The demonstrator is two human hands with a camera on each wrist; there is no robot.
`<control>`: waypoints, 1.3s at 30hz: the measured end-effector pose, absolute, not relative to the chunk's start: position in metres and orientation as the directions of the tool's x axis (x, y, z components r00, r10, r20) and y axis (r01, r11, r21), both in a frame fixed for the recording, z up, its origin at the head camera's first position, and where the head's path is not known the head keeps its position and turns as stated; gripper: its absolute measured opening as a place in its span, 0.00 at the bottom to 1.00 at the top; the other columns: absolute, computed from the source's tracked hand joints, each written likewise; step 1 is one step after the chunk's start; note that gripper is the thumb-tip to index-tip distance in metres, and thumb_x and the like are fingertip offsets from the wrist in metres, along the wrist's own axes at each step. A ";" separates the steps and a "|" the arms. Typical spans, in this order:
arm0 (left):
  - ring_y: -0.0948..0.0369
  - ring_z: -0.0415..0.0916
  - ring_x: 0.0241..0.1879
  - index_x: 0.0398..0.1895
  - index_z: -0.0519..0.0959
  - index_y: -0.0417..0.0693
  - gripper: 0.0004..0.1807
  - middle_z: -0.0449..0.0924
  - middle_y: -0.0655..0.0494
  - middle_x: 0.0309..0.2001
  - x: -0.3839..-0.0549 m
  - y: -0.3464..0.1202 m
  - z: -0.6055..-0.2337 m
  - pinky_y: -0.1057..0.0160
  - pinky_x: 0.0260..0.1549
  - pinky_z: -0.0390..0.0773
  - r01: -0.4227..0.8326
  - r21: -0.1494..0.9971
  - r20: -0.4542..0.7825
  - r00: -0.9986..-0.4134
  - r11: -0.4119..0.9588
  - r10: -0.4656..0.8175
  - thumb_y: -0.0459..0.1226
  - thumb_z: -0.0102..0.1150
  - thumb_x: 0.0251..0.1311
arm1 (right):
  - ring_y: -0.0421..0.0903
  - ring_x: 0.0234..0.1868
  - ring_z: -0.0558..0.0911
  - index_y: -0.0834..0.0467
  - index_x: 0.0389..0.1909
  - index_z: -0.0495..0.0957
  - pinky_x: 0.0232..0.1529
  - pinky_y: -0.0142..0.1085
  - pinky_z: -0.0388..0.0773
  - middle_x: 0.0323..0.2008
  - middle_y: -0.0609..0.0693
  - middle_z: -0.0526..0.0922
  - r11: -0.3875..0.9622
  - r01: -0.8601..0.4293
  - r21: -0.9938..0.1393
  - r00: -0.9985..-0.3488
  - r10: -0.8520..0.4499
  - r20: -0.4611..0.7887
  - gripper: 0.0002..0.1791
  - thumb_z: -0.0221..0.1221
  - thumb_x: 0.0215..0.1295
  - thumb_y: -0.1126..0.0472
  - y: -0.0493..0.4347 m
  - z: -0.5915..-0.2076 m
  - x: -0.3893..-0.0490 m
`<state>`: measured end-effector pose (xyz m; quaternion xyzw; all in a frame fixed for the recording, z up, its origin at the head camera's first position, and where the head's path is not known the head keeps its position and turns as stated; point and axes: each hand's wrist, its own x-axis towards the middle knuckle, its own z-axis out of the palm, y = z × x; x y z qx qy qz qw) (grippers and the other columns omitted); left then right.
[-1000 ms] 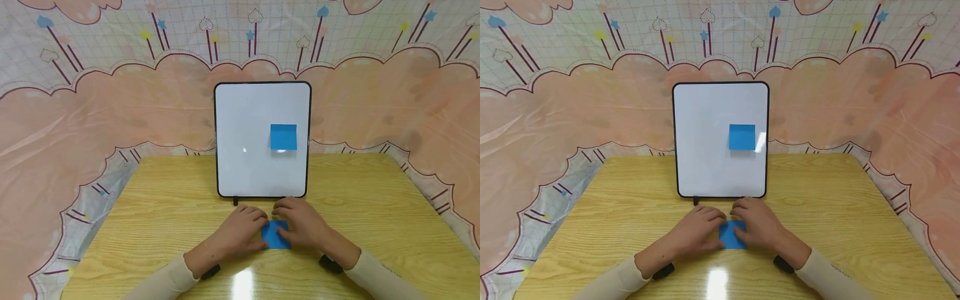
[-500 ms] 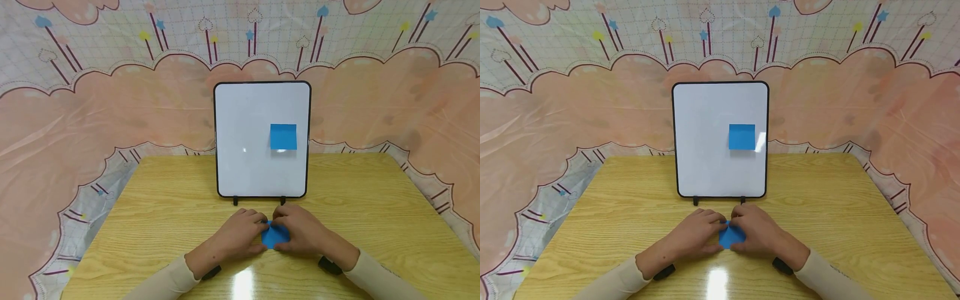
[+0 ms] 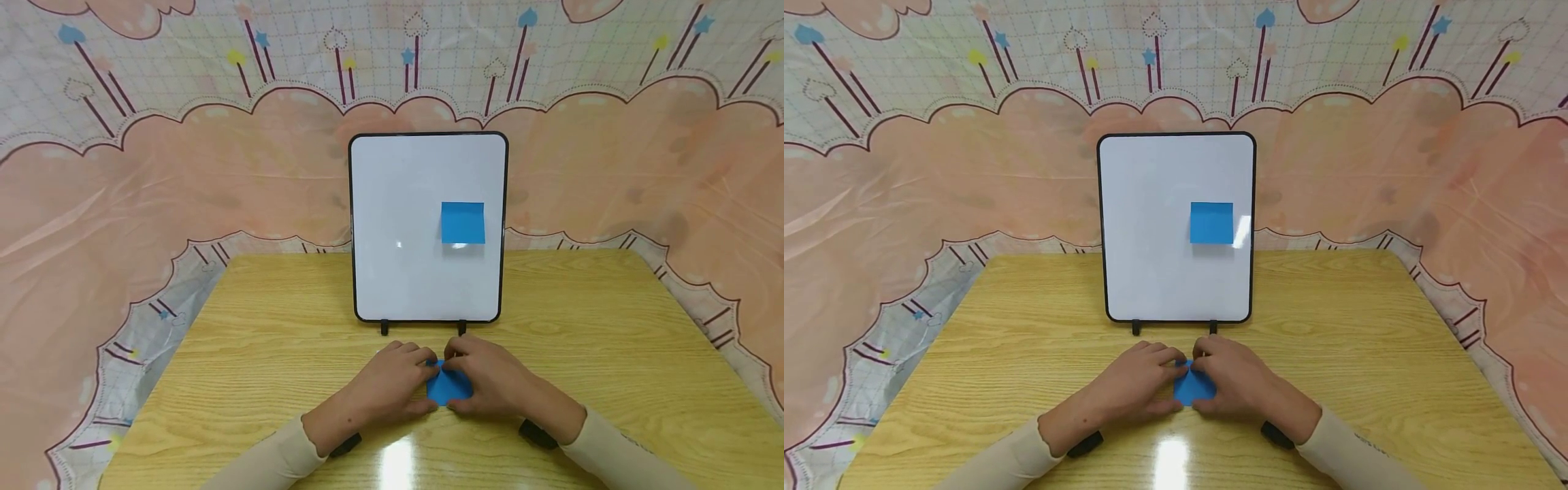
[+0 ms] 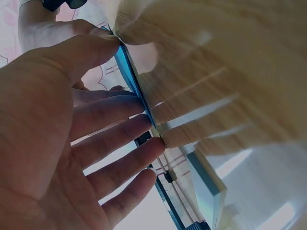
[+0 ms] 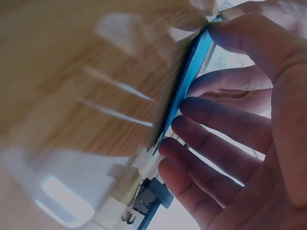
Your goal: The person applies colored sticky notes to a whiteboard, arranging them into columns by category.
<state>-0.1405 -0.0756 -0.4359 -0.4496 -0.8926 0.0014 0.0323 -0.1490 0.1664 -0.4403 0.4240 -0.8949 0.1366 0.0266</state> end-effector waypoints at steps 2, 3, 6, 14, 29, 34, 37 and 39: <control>0.58 0.77 0.63 0.66 0.84 0.55 0.31 0.80 0.58 0.64 -0.140 -0.076 -0.437 0.57 0.61 0.77 0.804 -0.043 0.059 -0.591 0.593 0.805 0.62 0.63 0.70 | 0.40 0.46 0.77 0.58 0.49 0.90 0.45 0.34 0.81 0.48 0.46 0.81 0.597 -0.770 -0.223 -0.634 -0.755 0.169 0.26 0.78 0.56 0.45 0.166 -0.440 -0.149; 0.58 0.77 0.63 0.66 0.84 0.55 0.30 0.80 0.58 0.64 -0.140 -0.075 -0.437 0.57 0.61 0.77 0.804 -0.048 0.061 -0.590 0.592 0.805 0.62 0.63 0.70 | 0.40 0.45 0.76 0.58 0.49 0.90 0.45 0.34 0.81 0.48 0.46 0.80 0.597 -0.771 -0.221 -0.634 -0.755 0.170 0.26 0.78 0.56 0.45 0.166 -0.440 -0.148; 0.58 0.78 0.62 0.66 0.84 0.55 0.30 0.80 0.58 0.64 -0.141 -0.075 -0.438 0.57 0.61 0.77 0.805 -0.066 0.064 -0.587 0.590 0.807 0.62 0.62 0.71 | 0.40 0.45 0.76 0.58 0.48 0.90 0.44 0.34 0.81 0.48 0.46 0.80 0.596 -0.773 -0.217 -0.632 -0.754 0.179 0.25 0.78 0.56 0.45 0.166 -0.441 -0.148; 0.58 0.78 0.62 0.66 0.84 0.55 0.32 0.80 0.58 0.64 -0.141 -0.074 -0.440 0.57 0.61 0.77 0.805 -0.065 0.059 -0.587 0.590 0.808 0.64 0.60 0.71 | 0.40 0.47 0.75 0.57 0.50 0.90 0.45 0.34 0.81 0.49 0.45 0.79 0.606 -0.765 -0.219 -0.640 -0.753 0.153 0.26 0.76 0.58 0.43 0.166 -0.441 -0.148; 0.58 0.77 0.63 0.66 0.84 0.56 0.31 0.80 0.58 0.64 -0.141 -0.074 -0.440 0.56 0.62 0.77 0.805 -0.060 0.047 -0.588 0.590 0.807 0.64 0.59 0.71 | 0.39 0.47 0.75 0.57 0.50 0.90 0.45 0.33 0.80 0.49 0.45 0.80 0.592 -0.770 -0.237 -0.632 -0.759 0.157 0.24 0.73 0.61 0.45 0.168 -0.442 -0.149; 0.58 0.77 0.63 0.66 0.84 0.56 0.31 0.80 0.58 0.65 -0.142 -0.074 -0.439 0.56 0.63 0.77 0.806 -0.036 0.042 -0.589 0.590 0.807 0.63 0.59 0.72 | 0.38 0.46 0.75 0.57 0.50 0.90 0.45 0.32 0.80 0.49 0.45 0.79 0.594 -0.768 -0.237 -0.633 -0.759 0.149 0.24 0.73 0.61 0.44 0.168 -0.442 -0.150; 0.58 0.77 0.63 0.67 0.83 0.56 0.31 0.80 0.58 0.64 -0.143 -0.074 -0.439 0.56 0.63 0.77 0.808 -0.032 0.040 -0.588 0.589 0.808 0.63 0.59 0.72 | 0.38 0.46 0.75 0.57 0.50 0.90 0.45 0.32 0.80 0.49 0.45 0.79 0.596 -0.767 -0.235 -0.634 -0.759 0.144 0.24 0.74 0.61 0.44 0.168 -0.442 -0.150; 0.58 0.77 0.63 0.67 0.83 0.56 0.31 0.80 0.58 0.64 -0.143 -0.074 -0.440 0.56 0.63 0.77 0.807 -0.031 0.039 -0.588 0.589 0.808 0.63 0.59 0.72 | 0.38 0.46 0.75 0.57 0.51 0.90 0.45 0.32 0.80 0.49 0.45 0.79 0.597 -0.768 -0.233 -0.634 -0.760 0.141 0.25 0.74 0.61 0.44 0.168 -0.442 -0.150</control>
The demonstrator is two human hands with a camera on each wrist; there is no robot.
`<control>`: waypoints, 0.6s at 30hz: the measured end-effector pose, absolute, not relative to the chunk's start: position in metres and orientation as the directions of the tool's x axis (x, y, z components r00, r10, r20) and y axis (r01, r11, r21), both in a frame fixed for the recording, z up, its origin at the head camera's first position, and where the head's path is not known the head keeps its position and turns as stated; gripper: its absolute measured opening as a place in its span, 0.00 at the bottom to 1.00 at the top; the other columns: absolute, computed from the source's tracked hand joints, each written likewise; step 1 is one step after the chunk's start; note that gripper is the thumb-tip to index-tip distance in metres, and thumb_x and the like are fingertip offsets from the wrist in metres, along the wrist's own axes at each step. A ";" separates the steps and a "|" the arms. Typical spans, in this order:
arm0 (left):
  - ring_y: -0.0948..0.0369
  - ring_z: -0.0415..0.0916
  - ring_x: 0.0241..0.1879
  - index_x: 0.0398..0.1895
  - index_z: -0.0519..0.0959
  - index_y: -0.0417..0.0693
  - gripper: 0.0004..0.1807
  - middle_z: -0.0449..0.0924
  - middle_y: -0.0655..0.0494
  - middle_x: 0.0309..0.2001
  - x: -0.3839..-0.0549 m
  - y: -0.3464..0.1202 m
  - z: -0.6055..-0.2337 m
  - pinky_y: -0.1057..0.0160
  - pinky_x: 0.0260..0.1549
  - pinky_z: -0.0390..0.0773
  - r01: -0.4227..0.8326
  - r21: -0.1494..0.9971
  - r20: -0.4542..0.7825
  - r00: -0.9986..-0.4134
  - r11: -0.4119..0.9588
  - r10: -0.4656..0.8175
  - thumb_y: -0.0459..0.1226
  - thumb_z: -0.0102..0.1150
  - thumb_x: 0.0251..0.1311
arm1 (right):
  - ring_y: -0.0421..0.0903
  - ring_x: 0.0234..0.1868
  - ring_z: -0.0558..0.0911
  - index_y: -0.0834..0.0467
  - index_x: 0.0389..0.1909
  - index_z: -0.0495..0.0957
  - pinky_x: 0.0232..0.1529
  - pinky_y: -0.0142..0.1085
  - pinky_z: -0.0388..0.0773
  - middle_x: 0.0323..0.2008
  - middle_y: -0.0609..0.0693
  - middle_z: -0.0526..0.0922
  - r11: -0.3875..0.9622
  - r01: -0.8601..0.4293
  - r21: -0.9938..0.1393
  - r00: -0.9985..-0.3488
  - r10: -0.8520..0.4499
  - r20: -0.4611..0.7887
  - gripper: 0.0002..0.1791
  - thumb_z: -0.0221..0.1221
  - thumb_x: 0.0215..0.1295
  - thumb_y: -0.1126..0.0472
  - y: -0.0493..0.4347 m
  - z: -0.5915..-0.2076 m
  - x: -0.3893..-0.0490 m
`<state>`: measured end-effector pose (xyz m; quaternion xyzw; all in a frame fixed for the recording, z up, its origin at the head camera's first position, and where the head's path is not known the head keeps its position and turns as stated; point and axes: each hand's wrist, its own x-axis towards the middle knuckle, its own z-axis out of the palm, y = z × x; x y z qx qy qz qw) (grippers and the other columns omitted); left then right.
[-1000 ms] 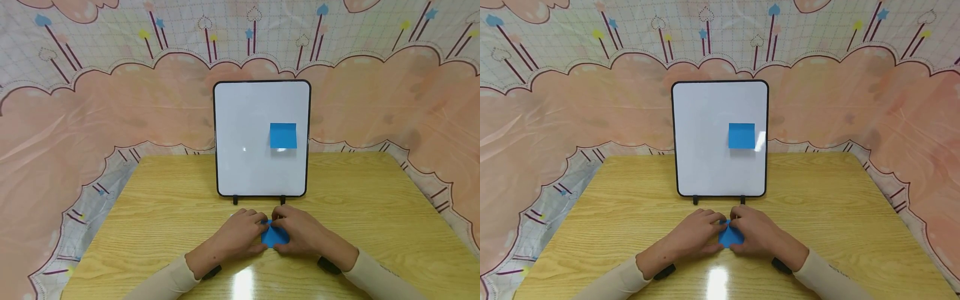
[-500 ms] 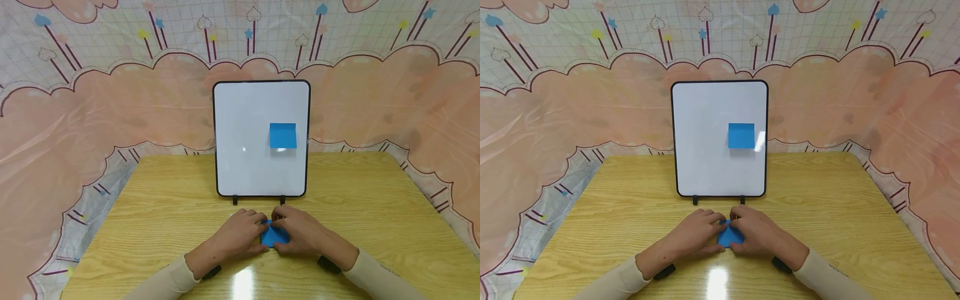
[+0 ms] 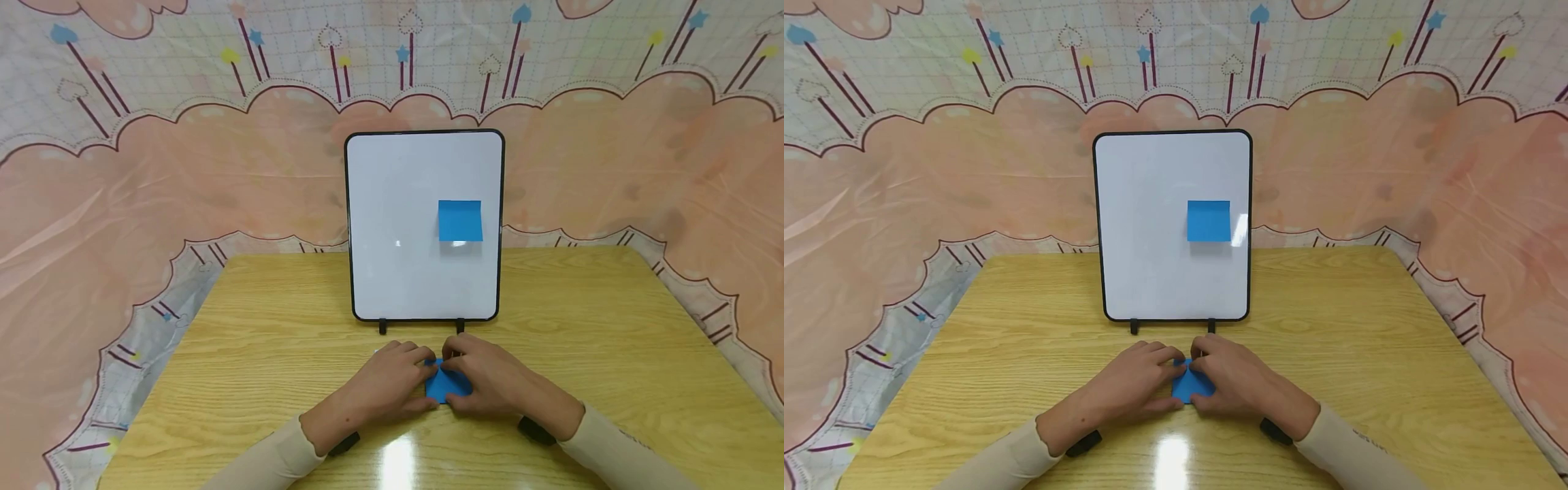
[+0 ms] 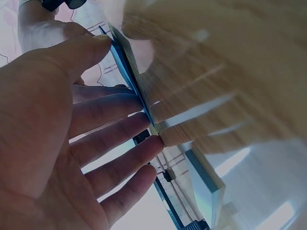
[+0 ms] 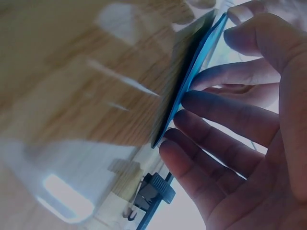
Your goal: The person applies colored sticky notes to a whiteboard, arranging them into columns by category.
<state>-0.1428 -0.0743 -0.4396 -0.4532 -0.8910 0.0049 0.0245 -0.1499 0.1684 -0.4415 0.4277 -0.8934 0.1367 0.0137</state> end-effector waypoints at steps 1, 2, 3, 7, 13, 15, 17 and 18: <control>0.58 0.77 0.63 0.67 0.83 0.56 0.30 0.80 0.58 0.65 -0.143 -0.075 -0.440 0.56 0.63 0.77 0.807 -0.034 0.040 -0.588 0.589 0.808 0.62 0.59 0.72 | 0.39 0.46 0.75 0.57 0.51 0.90 0.45 0.32 0.80 0.49 0.45 0.79 0.597 -0.768 -0.232 -0.634 -0.761 0.139 0.25 0.74 0.61 0.43 0.168 -0.441 -0.150; 0.58 0.77 0.63 0.67 0.83 0.56 0.30 0.80 0.58 0.65 -0.143 -0.075 -0.440 0.57 0.63 0.77 0.807 -0.037 0.042 -0.588 0.590 0.808 0.62 0.60 0.72 | 0.39 0.46 0.75 0.57 0.51 0.90 0.45 0.33 0.80 0.50 0.45 0.79 0.598 -0.768 -0.230 -0.633 -0.762 0.136 0.26 0.74 0.61 0.42 0.168 -0.441 -0.150; 0.58 0.77 0.63 0.67 0.83 0.56 0.30 0.80 0.58 0.65 -0.143 -0.075 -0.439 0.57 0.63 0.77 0.806 -0.040 0.044 -0.588 0.590 0.807 0.62 0.60 0.72 | 0.39 0.47 0.75 0.57 0.51 0.90 0.46 0.33 0.81 0.50 0.45 0.79 0.598 -0.768 -0.228 -0.633 -0.763 0.132 0.26 0.74 0.61 0.42 0.168 -0.440 -0.150; 0.58 0.78 0.63 0.66 0.84 0.56 0.30 0.80 0.58 0.64 -0.144 -0.075 -0.439 0.57 0.62 0.77 0.806 -0.057 0.052 -0.586 0.588 0.808 0.61 0.62 0.71 | 0.39 0.47 0.75 0.58 0.51 0.90 0.47 0.34 0.82 0.50 0.46 0.79 0.594 -0.775 -0.216 -0.626 -0.769 0.131 0.28 0.76 0.59 0.41 0.168 -0.439 -0.150; 0.59 0.79 0.62 0.64 0.85 0.56 0.28 0.82 0.58 0.63 -0.144 -0.074 -0.437 0.57 0.60 0.78 0.809 -0.048 0.056 -0.583 0.586 0.810 0.61 0.64 0.70 | 0.40 0.47 0.75 0.59 0.50 0.90 0.46 0.34 0.81 0.49 0.46 0.79 0.584 -0.788 -0.196 -0.612 -0.777 0.145 0.27 0.75 0.58 0.44 0.166 -0.437 -0.149; 0.59 0.80 0.61 0.62 0.86 0.57 0.27 0.83 0.58 0.63 -0.144 -0.073 -0.436 0.57 0.59 0.78 0.810 -0.045 0.054 -0.582 0.584 0.811 0.61 0.65 0.69 | 0.41 0.47 0.75 0.59 0.50 0.90 0.45 0.34 0.81 0.49 0.47 0.79 0.582 -0.790 -0.191 -0.610 -0.778 0.150 0.26 0.75 0.59 0.44 0.166 -0.436 -0.149; 0.59 0.81 0.61 0.60 0.87 0.57 0.26 0.83 0.58 0.63 -0.145 -0.072 -0.435 0.57 0.58 0.78 0.810 -0.044 0.053 -0.582 0.584 0.812 0.61 0.66 0.68 | 0.41 0.47 0.75 0.59 0.51 0.90 0.45 0.34 0.81 0.49 0.47 0.79 0.581 -0.792 -0.187 -0.608 -0.780 0.151 0.26 0.75 0.59 0.45 0.166 -0.437 -0.149; 0.58 0.81 0.61 0.59 0.88 0.57 0.26 0.83 0.58 0.63 -0.145 -0.072 -0.434 0.57 0.58 0.78 0.811 -0.043 0.050 -0.582 0.584 0.812 0.61 0.66 0.68 | 0.41 0.47 0.75 0.59 0.50 0.90 0.45 0.34 0.81 0.49 0.47 0.79 0.580 -0.793 -0.187 -0.607 -0.780 0.151 0.25 0.75 0.60 0.45 0.166 -0.437 -0.150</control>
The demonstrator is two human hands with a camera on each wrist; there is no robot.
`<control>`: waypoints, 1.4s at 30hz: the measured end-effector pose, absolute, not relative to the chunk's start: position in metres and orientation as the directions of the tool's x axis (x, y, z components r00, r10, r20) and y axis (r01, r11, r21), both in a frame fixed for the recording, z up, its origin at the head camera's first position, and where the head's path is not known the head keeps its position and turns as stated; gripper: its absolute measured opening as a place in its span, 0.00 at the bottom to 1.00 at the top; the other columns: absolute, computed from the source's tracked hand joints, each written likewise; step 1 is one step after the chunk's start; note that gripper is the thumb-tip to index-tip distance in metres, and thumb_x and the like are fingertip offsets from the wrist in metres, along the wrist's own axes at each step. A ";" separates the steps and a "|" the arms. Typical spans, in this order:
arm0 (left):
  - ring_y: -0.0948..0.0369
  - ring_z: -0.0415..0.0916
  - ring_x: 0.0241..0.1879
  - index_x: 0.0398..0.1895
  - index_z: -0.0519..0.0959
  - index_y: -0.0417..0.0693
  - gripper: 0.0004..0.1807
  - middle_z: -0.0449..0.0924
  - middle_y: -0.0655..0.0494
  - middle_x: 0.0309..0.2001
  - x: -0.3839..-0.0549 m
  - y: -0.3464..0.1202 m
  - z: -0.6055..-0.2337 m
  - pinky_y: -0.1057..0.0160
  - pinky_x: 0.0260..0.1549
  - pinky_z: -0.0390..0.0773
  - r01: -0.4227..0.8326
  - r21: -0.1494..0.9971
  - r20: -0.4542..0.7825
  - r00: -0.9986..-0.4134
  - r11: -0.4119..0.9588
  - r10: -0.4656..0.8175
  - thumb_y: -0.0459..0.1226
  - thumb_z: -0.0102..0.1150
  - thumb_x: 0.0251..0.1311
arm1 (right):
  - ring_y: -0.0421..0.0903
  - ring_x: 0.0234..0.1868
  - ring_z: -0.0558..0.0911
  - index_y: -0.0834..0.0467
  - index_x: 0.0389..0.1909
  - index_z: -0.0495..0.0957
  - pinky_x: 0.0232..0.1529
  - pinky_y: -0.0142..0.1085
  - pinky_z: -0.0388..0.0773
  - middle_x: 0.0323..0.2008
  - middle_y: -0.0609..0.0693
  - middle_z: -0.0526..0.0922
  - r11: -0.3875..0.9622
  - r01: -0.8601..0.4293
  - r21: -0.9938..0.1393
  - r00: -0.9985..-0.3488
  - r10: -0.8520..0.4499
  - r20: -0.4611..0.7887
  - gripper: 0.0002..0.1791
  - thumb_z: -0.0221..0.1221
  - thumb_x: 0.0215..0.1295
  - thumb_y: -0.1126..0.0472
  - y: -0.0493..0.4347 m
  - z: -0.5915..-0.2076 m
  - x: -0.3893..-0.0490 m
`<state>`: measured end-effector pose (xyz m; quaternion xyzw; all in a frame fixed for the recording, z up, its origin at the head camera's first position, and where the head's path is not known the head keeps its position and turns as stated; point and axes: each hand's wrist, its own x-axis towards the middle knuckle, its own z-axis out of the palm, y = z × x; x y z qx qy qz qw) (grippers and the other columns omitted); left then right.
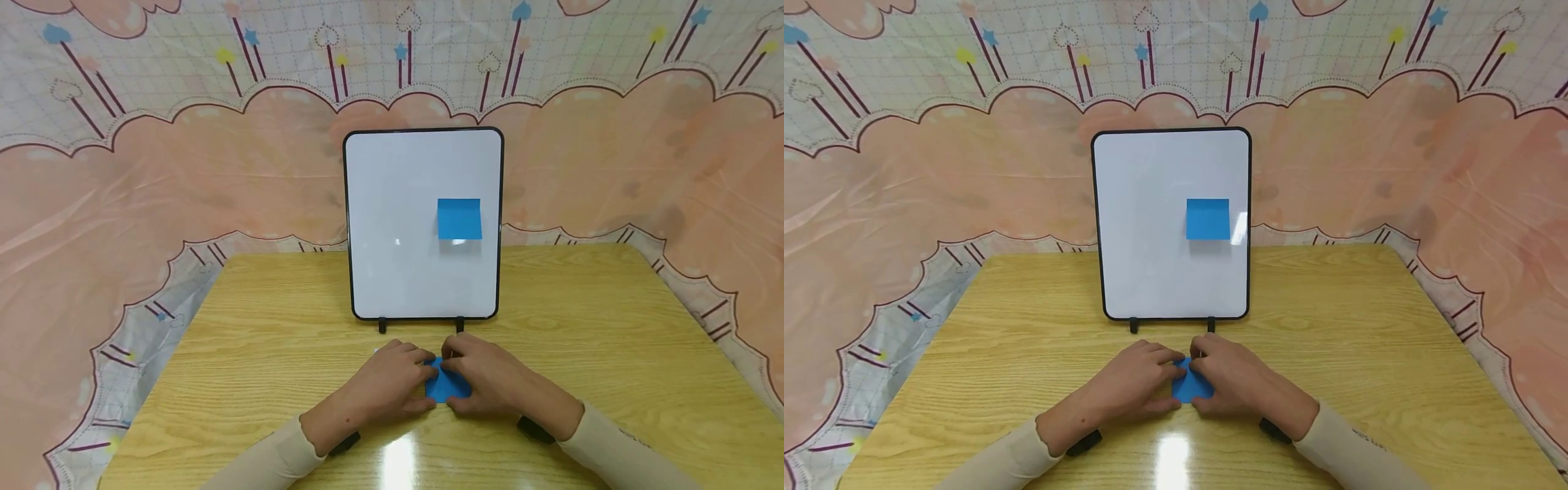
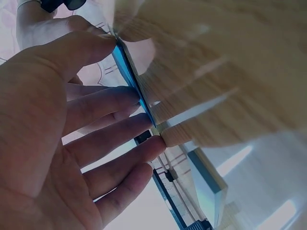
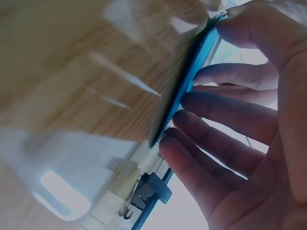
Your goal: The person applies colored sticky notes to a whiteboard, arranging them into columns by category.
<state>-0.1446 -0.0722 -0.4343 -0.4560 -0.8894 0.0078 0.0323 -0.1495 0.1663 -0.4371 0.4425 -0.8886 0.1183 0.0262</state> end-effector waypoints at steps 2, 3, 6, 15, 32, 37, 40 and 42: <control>0.58 0.81 0.60 0.58 0.88 0.57 0.26 0.83 0.57 0.63 -0.144 -0.072 -0.434 0.57 0.58 0.79 0.810 -0.041 0.046 -0.583 0.584 0.811 0.61 0.66 0.67 | 0.41 0.47 0.75 0.59 0.50 0.90 0.45 0.34 0.81 0.49 0.47 0.79 0.581 -0.792 -0.187 -0.607 -0.781 0.147 0.25 0.74 0.60 0.45 0.167 -0.438 -0.149; 0.58 0.81 0.60 0.58 0.88 0.58 0.26 0.83 0.57 0.63 -0.144 -0.071 -0.434 0.57 0.58 0.79 0.810 -0.039 0.045 -0.584 0.585 0.811 0.62 0.67 0.67 | 0.41 0.46 0.75 0.59 0.50 0.90 0.45 0.34 0.80 0.49 0.47 0.79 0.580 -0.792 -0.188 -0.607 -0.781 0.146 0.24 0.74 0.61 0.46 0.167 -0.438 -0.149; 0.58 0.81 0.61 0.58 0.88 0.58 0.25 0.84 0.57 0.63 -0.144 -0.071 -0.435 0.56 0.58 0.79 0.811 -0.039 0.041 -0.583 0.584 0.812 0.61 0.67 0.67 | 0.41 0.47 0.76 0.59 0.50 0.90 0.45 0.34 0.80 0.49 0.48 0.80 0.578 -0.791 -0.198 -0.607 -0.782 0.143 0.22 0.73 0.62 0.47 0.167 -0.438 -0.149; 0.58 0.82 0.60 0.57 0.88 0.60 0.24 0.84 0.58 0.62 -0.144 -0.070 -0.436 0.57 0.56 0.80 0.820 -0.091 0.059 -0.562 0.566 0.825 0.61 0.66 0.68 | 0.41 0.47 0.76 0.58 0.49 0.90 0.45 0.35 0.81 0.51 0.48 0.81 0.595 -0.775 -0.213 -0.626 -0.768 0.135 0.22 0.72 0.63 0.47 0.168 -0.438 -0.149; 0.58 0.82 0.60 0.59 0.88 0.54 0.24 0.84 0.57 0.63 -0.143 -0.070 -0.438 0.57 0.57 0.80 0.817 -0.026 0.068 -0.574 0.576 0.816 0.58 0.58 0.75 | 0.41 0.45 0.77 0.53 0.44 0.90 0.42 0.33 0.80 0.48 0.47 0.81 0.539 -0.822 -0.185 -0.569 -0.792 0.220 0.12 0.71 0.68 0.50 0.170 -0.444 -0.150; 0.59 0.79 0.62 0.65 0.82 0.53 0.26 0.81 0.59 0.63 -0.136 -0.074 -0.437 0.56 0.58 0.79 0.821 -0.067 0.162 -0.552 0.567 0.818 0.58 0.61 0.73 | 0.42 0.45 0.79 0.55 0.43 0.90 0.45 0.35 0.82 0.46 0.48 0.83 0.520 -0.834 -0.182 -0.551 -0.796 0.251 0.07 0.69 0.69 0.56 0.169 -0.447 -0.152; 0.61 0.80 0.54 0.55 0.83 0.53 0.19 0.82 0.61 0.54 -0.127 -0.073 -0.435 0.59 0.52 0.80 0.838 -0.127 0.308 -0.476 0.531 0.824 0.52 0.65 0.70 | 0.41 0.45 0.80 0.54 0.42 0.91 0.47 0.35 0.82 0.46 0.46 0.83 0.523 -0.829 -0.197 -0.559 -0.790 0.253 0.05 0.68 0.70 0.58 0.168 -0.448 -0.153; 0.63 0.80 0.47 0.48 0.83 0.53 0.14 0.82 0.62 0.47 -0.119 -0.072 -0.434 0.62 0.47 0.79 0.853 -0.160 0.371 -0.414 0.496 0.831 0.50 0.67 0.68 | 0.41 0.45 0.79 0.53 0.41 0.91 0.47 0.36 0.82 0.46 0.45 0.83 0.527 -0.823 -0.212 -0.567 -0.786 0.247 0.05 0.68 0.71 0.59 0.169 -0.448 -0.154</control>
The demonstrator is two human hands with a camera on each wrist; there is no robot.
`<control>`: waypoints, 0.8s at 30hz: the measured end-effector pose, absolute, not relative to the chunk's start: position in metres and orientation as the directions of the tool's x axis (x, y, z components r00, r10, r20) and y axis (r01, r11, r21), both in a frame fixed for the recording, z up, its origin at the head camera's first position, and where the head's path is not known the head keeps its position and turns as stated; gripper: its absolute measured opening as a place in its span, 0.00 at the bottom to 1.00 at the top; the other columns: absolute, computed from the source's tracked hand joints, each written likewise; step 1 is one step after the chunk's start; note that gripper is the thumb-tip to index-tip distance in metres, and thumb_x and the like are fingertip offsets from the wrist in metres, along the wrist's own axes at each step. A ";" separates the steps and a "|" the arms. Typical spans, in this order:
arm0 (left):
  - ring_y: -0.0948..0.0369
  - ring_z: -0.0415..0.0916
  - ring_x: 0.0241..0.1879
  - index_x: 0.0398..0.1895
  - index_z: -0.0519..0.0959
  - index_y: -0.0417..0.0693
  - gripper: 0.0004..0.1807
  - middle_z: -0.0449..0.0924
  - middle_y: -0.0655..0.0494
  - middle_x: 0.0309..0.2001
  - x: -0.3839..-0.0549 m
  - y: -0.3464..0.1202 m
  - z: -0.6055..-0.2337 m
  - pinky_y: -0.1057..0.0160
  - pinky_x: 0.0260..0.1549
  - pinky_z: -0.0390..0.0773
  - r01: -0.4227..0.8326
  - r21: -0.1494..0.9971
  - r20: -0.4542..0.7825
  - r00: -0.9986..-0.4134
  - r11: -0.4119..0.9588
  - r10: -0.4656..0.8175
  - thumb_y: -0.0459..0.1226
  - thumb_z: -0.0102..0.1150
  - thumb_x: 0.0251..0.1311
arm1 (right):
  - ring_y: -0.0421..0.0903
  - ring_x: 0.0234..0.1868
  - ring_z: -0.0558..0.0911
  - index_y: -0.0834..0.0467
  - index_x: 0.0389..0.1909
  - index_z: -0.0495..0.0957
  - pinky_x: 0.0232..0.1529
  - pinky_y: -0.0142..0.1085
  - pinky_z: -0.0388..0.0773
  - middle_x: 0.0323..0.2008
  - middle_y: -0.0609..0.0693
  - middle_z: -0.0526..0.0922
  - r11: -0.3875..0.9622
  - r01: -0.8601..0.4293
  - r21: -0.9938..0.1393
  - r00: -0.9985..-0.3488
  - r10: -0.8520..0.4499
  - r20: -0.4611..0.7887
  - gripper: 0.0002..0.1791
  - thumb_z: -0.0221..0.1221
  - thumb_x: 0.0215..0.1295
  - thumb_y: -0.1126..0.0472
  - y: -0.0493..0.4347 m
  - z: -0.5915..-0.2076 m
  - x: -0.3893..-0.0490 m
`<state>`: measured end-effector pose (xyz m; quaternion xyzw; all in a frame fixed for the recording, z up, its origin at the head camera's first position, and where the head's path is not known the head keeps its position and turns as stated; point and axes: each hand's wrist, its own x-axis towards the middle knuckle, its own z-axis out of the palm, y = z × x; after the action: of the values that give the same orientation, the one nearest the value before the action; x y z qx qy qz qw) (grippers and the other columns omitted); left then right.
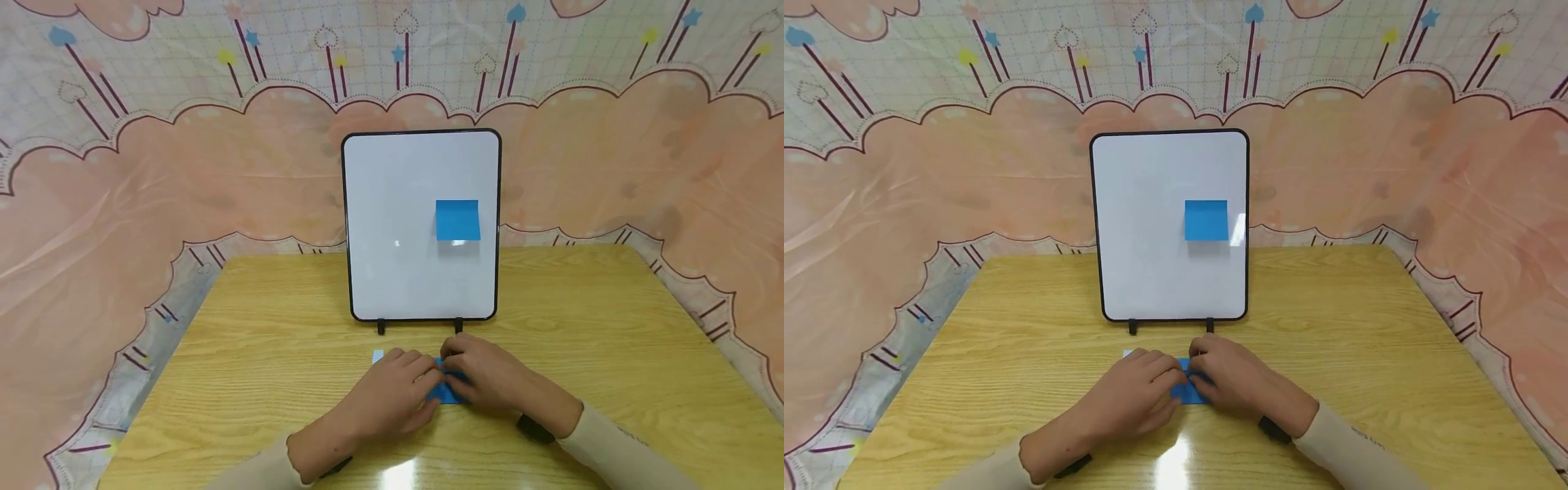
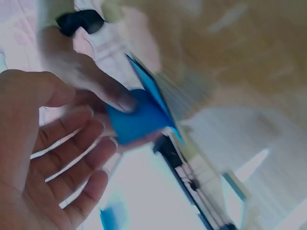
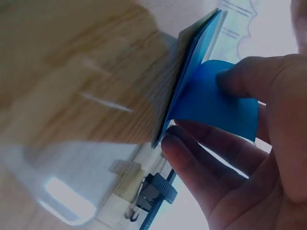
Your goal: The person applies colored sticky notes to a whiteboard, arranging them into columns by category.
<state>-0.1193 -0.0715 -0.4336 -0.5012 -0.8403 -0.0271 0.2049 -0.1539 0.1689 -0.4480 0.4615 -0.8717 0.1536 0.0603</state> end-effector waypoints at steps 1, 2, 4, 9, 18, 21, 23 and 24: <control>0.63 0.79 0.45 0.45 0.83 0.54 0.12 0.81 0.63 0.44 -0.116 -0.071 -0.432 0.62 0.46 0.78 0.863 -0.171 0.384 -0.386 0.476 0.838 0.49 0.68 0.67 | 0.40 0.45 0.79 0.53 0.41 0.91 0.47 0.35 0.82 0.46 0.45 0.83 0.530 -0.820 -0.218 -0.572 -0.784 0.243 0.04 0.68 0.71 0.59 0.169 -0.448 -0.154; 0.64 0.78 0.43 0.43 0.83 0.55 0.10 0.81 0.64 0.42 -0.113 -0.070 -0.432 0.63 0.45 0.77 0.873 -0.176 0.383 -0.365 0.455 0.849 0.48 0.67 0.67 | 0.40 0.46 0.79 0.53 0.40 0.90 0.47 0.36 0.82 0.45 0.44 0.83 0.532 -0.817 -0.223 -0.575 -0.782 0.240 0.04 0.68 0.72 0.59 0.169 -0.447 -0.155; 0.66 0.78 0.43 0.42 0.83 0.57 0.09 0.81 0.65 0.42 -0.107 -0.069 -0.431 0.64 0.46 0.77 0.888 -0.185 0.347 -0.342 0.421 0.873 0.49 0.66 0.68 | 0.40 0.46 0.80 0.53 0.39 0.90 0.48 0.36 0.82 0.46 0.44 0.83 0.536 -0.812 -0.230 -0.581 -0.781 0.230 0.04 0.67 0.72 0.59 0.169 -0.447 -0.155; 0.66 0.79 0.54 0.53 0.84 0.58 0.16 0.83 0.64 0.52 -0.102 -0.069 -0.436 0.63 0.51 0.77 0.894 -0.194 0.219 -0.363 0.405 0.906 0.53 0.62 0.71 | 0.41 0.47 0.81 0.54 0.41 0.90 0.50 0.37 0.83 0.46 0.45 0.84 0.550 -0.801 -0.238 -0.595 -0.776 0.209 0.05 0.67 0.73 0.59 0.168 -0.446 -0.155; 0.62 0.76 0.64 0.66 0.81 0.58 0.27 0.80 0.60 0.65 -0.106 -0.075 -0.441 0.61 0.57 0.77 0.878 -0.189 0.132 -0.421 0.440 0.897 0.61 0.58 0.73 | 0.41 0.47 0.81 0.54 0.40 0.89 0.50 0.37 0.83 0.46 0.46 0.83 0.539 -0.807 -0.242 -0.587 -0.778 0.224 0.04 0.68 0.72 0.59 0.166 -0.445 -0.158; 0.61 0.77 0.62 0.65 0.81 0.60 0.26 0.80 0.59 0.63 -0.108 -0.076 -0.441 0.60 0.57 0.77 0.879 -0.163 0.132 -0.430 0.448 0.893 0.61 0.58 0.74 | 0.41 0.46 0.81 0.54 0.42 0.89 0.49 0.36 0.83 0.46 0.45 0.83 0.544 -0.806 -0.235 -0.590 -0.775 0.227 0.04 0.71 0.69 0.60 0.165 -0.444 -0.156; 0.60 0.78 0.62 0.65 0.81 0.60 0.25 0.81 0.58 0.63 -0.110 -0.077 -0.441 0.59 0.57 0.78 0.881 -0.145 0.129 -0.435 0.451 0.891 0.60 0.59 0.74 | 0.41 0.46 0.80 0.54 0.42 0.89 0.48 0.36 0.83 0.46 0.46 0.83 0.554 -0.802 -0.222 -0.595 -0.771 0.225 0.05 0.72 0.67 0.60 0.163 -0.443 -0.156; 0.60 0.78 0.61 0.65 0.80 0.61 0.25 0.81 0.57 0.62 -0.110 -0.077 -0.440 0.59 0.56 0.78 0.882 -0.136 0.124 -0.436 0.451 0.891 0.60 0.59 0.74 | 0.41 0.45 0.80 0.54 0.42 0.89 0.48 0.36 0.83 0.45 0.45 0.83 0.562 -0.799 -0.215 -0.600 -0.768 0.222 0.05 0.72 0.67 0.61 0.162 -0.442 -0.155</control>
<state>-0.1105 -0.0767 -0.4403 -0.5233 -0.8471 0.0255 0.0891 -0.1551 0.1621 -0.4421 0.4440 -0.8823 0.1477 0.0517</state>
